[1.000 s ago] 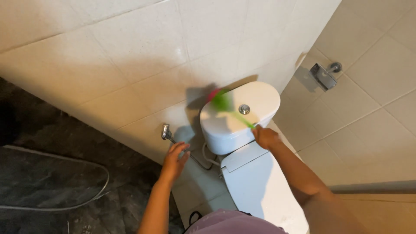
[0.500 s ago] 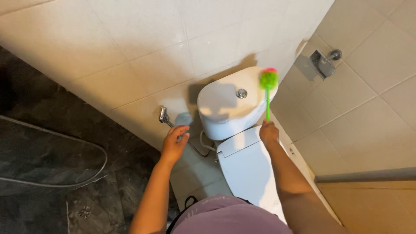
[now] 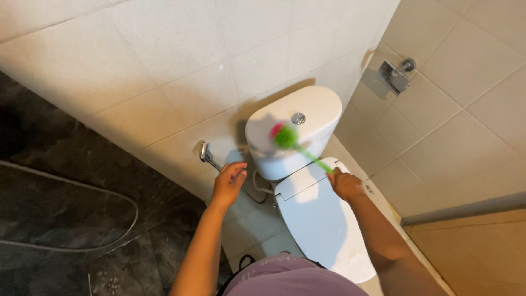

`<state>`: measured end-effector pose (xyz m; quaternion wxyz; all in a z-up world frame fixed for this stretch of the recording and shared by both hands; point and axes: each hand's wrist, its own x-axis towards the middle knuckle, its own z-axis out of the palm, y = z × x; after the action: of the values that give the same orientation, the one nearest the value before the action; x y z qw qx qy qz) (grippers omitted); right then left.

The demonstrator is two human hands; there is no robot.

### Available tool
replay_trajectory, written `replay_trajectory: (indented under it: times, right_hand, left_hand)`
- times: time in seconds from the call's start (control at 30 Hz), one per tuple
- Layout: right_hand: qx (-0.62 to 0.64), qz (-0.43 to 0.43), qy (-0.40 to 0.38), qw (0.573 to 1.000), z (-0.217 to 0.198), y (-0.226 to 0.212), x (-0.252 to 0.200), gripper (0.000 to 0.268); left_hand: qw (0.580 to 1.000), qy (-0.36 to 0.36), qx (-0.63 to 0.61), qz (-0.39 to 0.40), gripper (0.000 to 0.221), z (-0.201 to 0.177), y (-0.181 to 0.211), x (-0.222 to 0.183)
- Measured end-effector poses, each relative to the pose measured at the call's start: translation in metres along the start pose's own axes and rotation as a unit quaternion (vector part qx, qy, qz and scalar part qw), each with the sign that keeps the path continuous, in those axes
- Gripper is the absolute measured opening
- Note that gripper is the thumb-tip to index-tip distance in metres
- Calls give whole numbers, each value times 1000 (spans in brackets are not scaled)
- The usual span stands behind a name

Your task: Clean the toilet and surrounding bathroom surfaces using water, a brush, and a cloth.

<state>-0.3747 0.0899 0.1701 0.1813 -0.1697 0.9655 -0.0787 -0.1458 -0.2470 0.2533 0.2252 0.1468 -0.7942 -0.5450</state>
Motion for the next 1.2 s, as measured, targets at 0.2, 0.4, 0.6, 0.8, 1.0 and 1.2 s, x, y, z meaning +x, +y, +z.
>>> replay_trajectory:
  times: [0.2,0.4,0.6,0.8,1.0,1.2]
  right_hand:
    - [59,48,20,997,-15,-14,-31,58]
    - [32,53,88,994,45,33,24,60]
    - [-29,-8,31,999,17,27,9,59]
    - [-3,1,-4,1000,-18,-7,-21,60]
    - [54,45,88,994,52,32,28,61]
    - [42,43,24,998,38,31,2,60]
  left_hand:
    - [1000,7,0,7,25,2,2,-1]
    - [999,27,-14,-42,24,-7,11,-5]
    - [999,36,-24,-31,23,-7,-6,-7]
    - [998,37,-19,-37,23,-12,-5,-11]
    - [994,55,-54,-79,26,-19,-6,-8]
    - [994,69,-48,-70,26,-19,-22,-6]
